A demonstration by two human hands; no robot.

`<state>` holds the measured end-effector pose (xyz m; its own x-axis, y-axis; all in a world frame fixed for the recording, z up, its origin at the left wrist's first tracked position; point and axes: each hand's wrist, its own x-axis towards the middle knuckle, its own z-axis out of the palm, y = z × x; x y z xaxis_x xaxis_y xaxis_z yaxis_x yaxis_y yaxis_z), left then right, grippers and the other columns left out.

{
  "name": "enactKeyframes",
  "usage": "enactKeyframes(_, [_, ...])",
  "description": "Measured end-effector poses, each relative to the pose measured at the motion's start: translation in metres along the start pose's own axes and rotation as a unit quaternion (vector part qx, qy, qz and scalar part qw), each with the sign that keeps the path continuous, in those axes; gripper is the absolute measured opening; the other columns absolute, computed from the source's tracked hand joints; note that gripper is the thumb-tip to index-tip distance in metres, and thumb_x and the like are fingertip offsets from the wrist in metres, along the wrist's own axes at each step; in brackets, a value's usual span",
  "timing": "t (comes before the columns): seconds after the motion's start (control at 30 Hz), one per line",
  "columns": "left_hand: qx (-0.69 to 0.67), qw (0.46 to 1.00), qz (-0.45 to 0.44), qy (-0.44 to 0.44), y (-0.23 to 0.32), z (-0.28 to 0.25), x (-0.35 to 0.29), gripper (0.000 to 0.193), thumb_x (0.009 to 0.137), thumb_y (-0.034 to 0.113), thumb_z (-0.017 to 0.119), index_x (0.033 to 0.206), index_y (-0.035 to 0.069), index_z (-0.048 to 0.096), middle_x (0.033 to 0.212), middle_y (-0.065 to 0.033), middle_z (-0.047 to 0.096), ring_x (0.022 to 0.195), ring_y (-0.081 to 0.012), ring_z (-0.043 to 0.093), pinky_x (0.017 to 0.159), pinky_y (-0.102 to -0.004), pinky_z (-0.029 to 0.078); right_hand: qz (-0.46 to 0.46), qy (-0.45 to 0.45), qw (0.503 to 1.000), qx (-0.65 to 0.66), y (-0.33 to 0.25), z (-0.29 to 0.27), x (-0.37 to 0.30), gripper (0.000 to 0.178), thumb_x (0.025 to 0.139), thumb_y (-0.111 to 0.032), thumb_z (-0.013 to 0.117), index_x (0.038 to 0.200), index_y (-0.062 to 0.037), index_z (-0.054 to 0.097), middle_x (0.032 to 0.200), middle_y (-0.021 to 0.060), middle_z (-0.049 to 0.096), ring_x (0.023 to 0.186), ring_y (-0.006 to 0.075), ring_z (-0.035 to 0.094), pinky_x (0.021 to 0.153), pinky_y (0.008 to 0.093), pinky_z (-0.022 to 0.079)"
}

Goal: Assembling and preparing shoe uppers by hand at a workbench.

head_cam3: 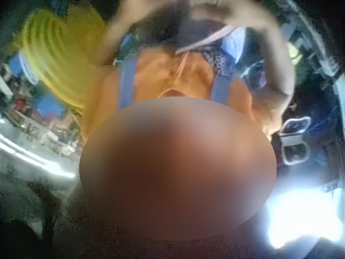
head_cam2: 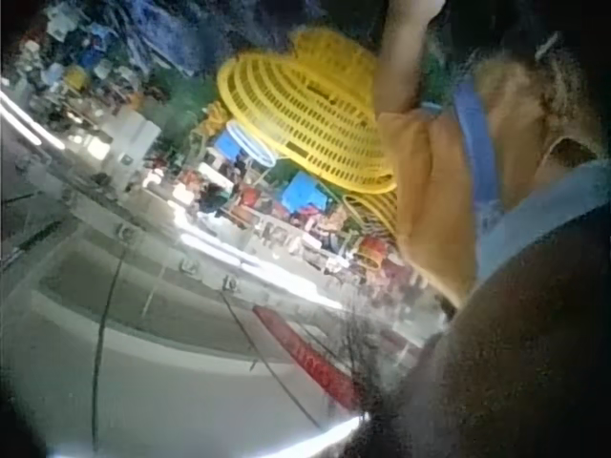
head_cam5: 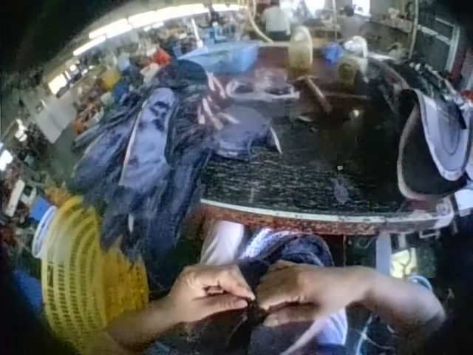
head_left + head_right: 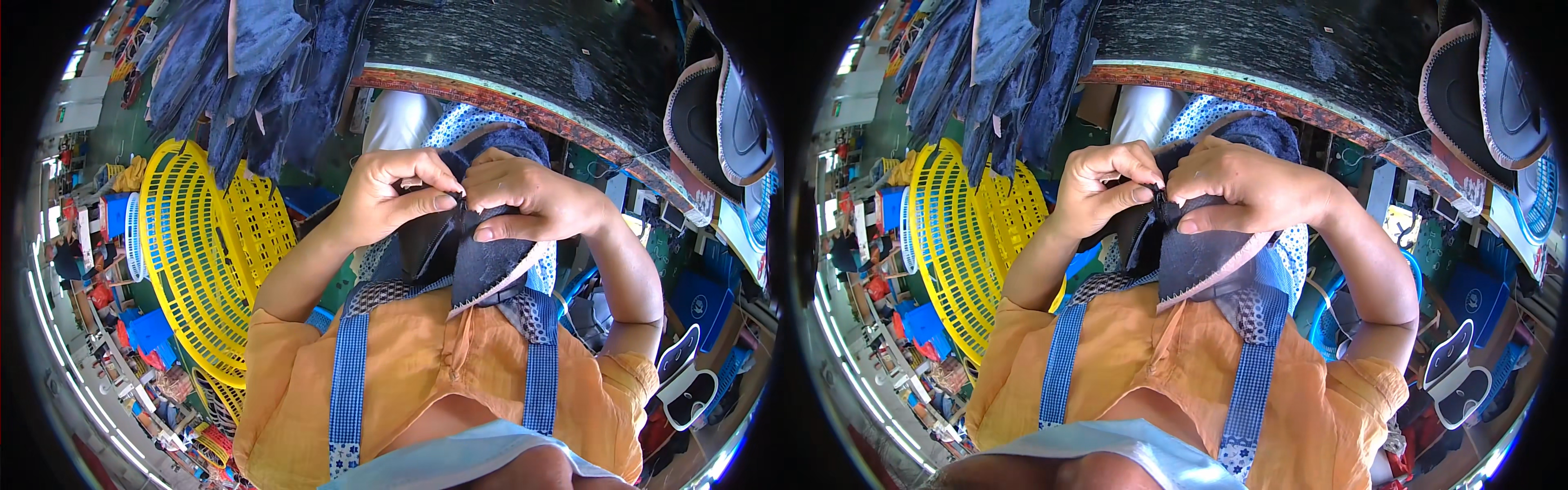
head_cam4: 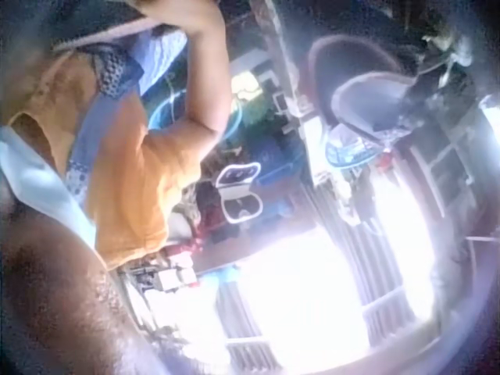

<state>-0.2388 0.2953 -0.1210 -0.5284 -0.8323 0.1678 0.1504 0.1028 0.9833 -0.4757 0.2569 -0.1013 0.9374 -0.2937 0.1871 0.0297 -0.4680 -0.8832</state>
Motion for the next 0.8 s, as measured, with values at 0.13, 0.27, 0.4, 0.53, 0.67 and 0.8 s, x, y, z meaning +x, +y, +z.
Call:
enactKeyframes(0.13, [0.032,0.999,-0.012,-0.013,0.003,-0.002,0.000,0.008,0.082,-0.002,0.073,0.088,-0.002,0.067,0.084,-0.0106,0.068,0.079,-0.0164,0.061,0.070,-0.0268,0.047,0.003,0.017,1.000,0.006,-0.001,0.000,0.000,0.021,0.087,-0.020,0.069,0.096,-0.0025,0.061,0.086,0.0100,0.060,0.089,0.0305,0.057,0.087,0.0405,0.038])
enactKeyframes(0.27, [0.065,0.998,0.006,-0.028,0.006,-0.003,0.000,0.009,0.081,-0.004,0.074,0.086,-0.002,0.067,0.083,-0.0106,0.068,0.075,-0.0163,0.061,0.067,-0.0268,0.047,0.015,0.025,1.000,0.003,-0.002,-0.001,-0.001,0.022,0.087,-0.020,0.069,0.099,-0.0027,0.062,0.090,0.0097,0.062,0.091,0.0305,0.057,0.091,0.0406,0.038])
enactKeyframes(0.4, [0.098,0.995,0.004,-0.030,0.009,-0.003,0.000,0.011,0.080,-0.003,0.075,0.085,-0.002,0.066,0.081,-0.0104,0.068,0.071,-0.0159,0.060,0.063,-0.0271,0.046,0.015,0.036,0.999,-0.003,-0.002,-0.001,-0.001,0.023,0.088,-0.020,0.070,0.101,-0.0030,0.063,0.092,0.0098,0.063,0.092,0.0307,0.056,0.093,0.0408,0.037])
enactKeyframes(0.53, [0.110,0.994,-0.006,-0.029,0.011,-0.003,-0.002,0.012,0.079,-0.001,0.077,0.085,-0.002,0.067,0.081,-0.0093,0.067,0.070,-0.0142,0.060,0.062,-0.0247,0.045,0.026,0.032,0.999,-0.007,-0.003,-0.002,0.001,0.023,0.088,-0.021,0.070,0.099,-0.0024,0.063,0.093,0.0098,0.064,0.093,0.0306,0.056,0.092,0.0404,0.038])
enactKeyframes(0.67, [0.089,0.996,-0.025,0.000,0.011,0.002,-0.003,0.014,0.078,0.002,0.079,0.085,-0.002,0.067,0.081,-0.0068,0.067,0.070,-0.0100,0.060,0.062,-0.0208,0.045,0.029,0.038,0.999,-0.016,-0.005,-0.002,0.001,0.024,0.087,-0.022,0.071,0.098,-0.0020,0.064,0.094,0.0098,0.064,0.093,0.0310,0.057,0.091,0.0403,0.040])
enactKeyframes(0.8, [0.087,0.992,-0.084,0.020,0.018,0.005,-0.004,0.013,0.079,0.003,0.079,0.084,-0.001,0.067,0.080,-0.0037,0.066,0.072,-0.0061,0.058,0.064,-0.0199,0.045,0.034,0.046,0.998,-0.016,-0.005,-0.002,0.001,0.024,0.085,-0.021,0.073,0.098,-0.0020,0.064,0.092,0.0106,0.064,0.091,0.0319,0.057,0.090,0.0404,0.041])
